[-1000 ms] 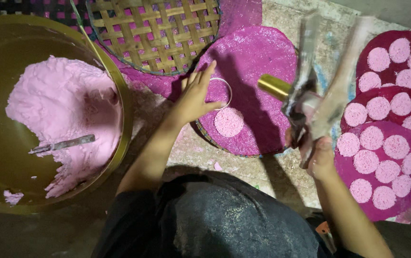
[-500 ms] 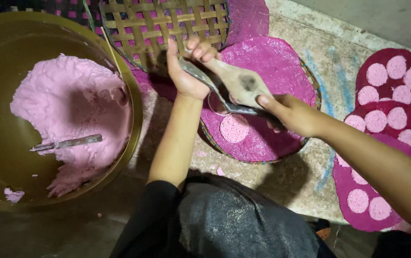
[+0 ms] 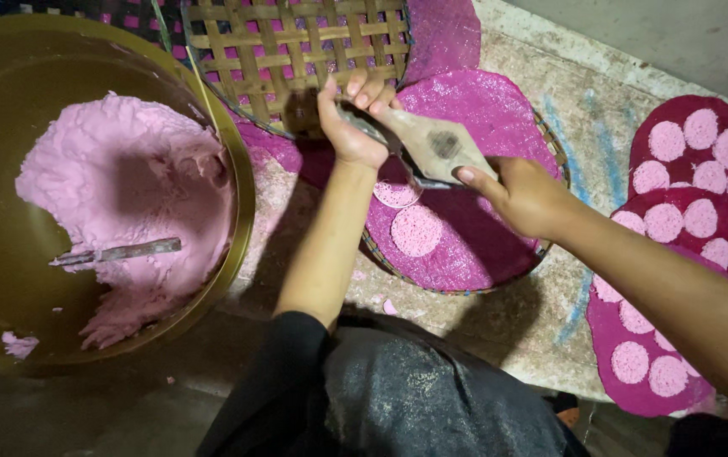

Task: The person scoops pink paste from a large basin into a wooden hand press, squeezes the press to extrude round paste discs onto round trays, and arranges the discs in rows, repeating the cycle across several trays.

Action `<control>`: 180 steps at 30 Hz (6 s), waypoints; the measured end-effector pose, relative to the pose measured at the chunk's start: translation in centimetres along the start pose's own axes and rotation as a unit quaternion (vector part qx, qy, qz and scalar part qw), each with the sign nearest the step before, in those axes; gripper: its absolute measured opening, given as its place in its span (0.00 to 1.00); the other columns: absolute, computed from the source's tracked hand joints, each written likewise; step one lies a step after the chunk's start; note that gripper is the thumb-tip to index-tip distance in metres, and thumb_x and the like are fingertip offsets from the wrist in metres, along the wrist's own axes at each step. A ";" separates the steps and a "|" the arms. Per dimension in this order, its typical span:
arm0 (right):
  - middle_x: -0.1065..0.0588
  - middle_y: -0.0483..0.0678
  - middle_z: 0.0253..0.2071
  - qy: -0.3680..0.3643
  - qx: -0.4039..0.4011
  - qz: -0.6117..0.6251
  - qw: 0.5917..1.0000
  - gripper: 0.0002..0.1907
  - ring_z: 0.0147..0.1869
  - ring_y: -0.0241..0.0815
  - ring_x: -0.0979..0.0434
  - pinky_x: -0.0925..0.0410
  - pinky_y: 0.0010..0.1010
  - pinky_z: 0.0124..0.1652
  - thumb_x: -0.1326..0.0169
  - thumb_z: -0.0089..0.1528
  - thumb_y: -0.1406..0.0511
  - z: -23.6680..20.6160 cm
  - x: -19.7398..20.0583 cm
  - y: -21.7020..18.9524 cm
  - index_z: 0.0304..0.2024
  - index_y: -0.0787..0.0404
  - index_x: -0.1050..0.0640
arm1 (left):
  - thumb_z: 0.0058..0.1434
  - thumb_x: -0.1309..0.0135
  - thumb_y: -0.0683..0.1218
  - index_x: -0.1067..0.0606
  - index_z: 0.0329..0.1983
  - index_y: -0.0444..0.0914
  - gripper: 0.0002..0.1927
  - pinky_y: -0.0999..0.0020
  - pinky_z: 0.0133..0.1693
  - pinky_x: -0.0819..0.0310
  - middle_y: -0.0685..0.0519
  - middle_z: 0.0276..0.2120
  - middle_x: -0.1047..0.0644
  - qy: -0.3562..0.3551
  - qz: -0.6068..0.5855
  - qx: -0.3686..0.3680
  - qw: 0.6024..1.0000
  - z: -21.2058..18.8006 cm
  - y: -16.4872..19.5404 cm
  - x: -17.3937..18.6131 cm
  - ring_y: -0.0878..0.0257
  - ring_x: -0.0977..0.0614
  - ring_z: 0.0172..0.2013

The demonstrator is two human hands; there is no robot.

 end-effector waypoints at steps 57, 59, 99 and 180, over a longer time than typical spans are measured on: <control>0.31 0.46 0.27 0.315 0.131 0.506 0.792 0.43 0.23 0.33 0.36 0.44 0.26 0.23 0.57 0.66 0.33 -6.9 -9.8 8.5 0.49 0.68 0.28 | 0.58 0.35 0.49 0.18 0.44 0.44 0.12 0.50 0.59 0.41 0.56 0.48 0.25 -0.058 0.955 -0.178 0.228 -15.1 1.6 -4.2 0.55 0.27 0.53; 0.32 0.46 0.25 0.312 0.122 0.502 0.797 0.43 0.22 0.33 0.36 0.44 0.25 0.22 0.58 0.65 0.33 -7.2 -10.3 8.9 0.49 0.67 0.28 | 0.57 0.34 0.49 0.18 0.40 0.45 0.09 0.51 0.59 0.40 0.58 0.46 0.24 -0.057 0.953 -0.187 0.234 -15.2 1.2 -4.4 0.56 0.26 0.52; 0.33 0.48 0.26 0.354 0.066 0.572 0.737 0.37 0.24 0.36 0.35 0.43 0.27 0.23 0.60 0.70 0.38 -10.6 -13.9 14.3 0.45 0.67 0.30 | 0.45 0.29 0.53 0.51 0.78 0.49 0.61 0.47 0.65 0.56 0.47 0.67 0.35 -0.156 0.931 0.116 0.308 -8.9 0.5 -0.6 0.50 0.37 0.66; 0.31 0.53 0.27 -0.254 0.627 0.039 0.736 0.26 0.34 0.59 0.26 0.35 0.48 0.34 0.54 0.73 0.49 -11.3 -7.4 -33.7 0.32 0.63 0.32 | 0.64 0.55 0.53 0.30 0.62 0.53 0.22 0.44 0.34 0.23 0.44 0.28 0.19 -0.277 0.908 0.288 0.129 -29.5 19.6 -28.0 0.43 0.17 0.30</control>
Point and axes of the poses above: each hand's wrist, its own z-axis towards the middle knuckle, its own x-axis out of the back of the hand, y = z × x, the point moved 6 cm from there along z, towards the middle knuckle
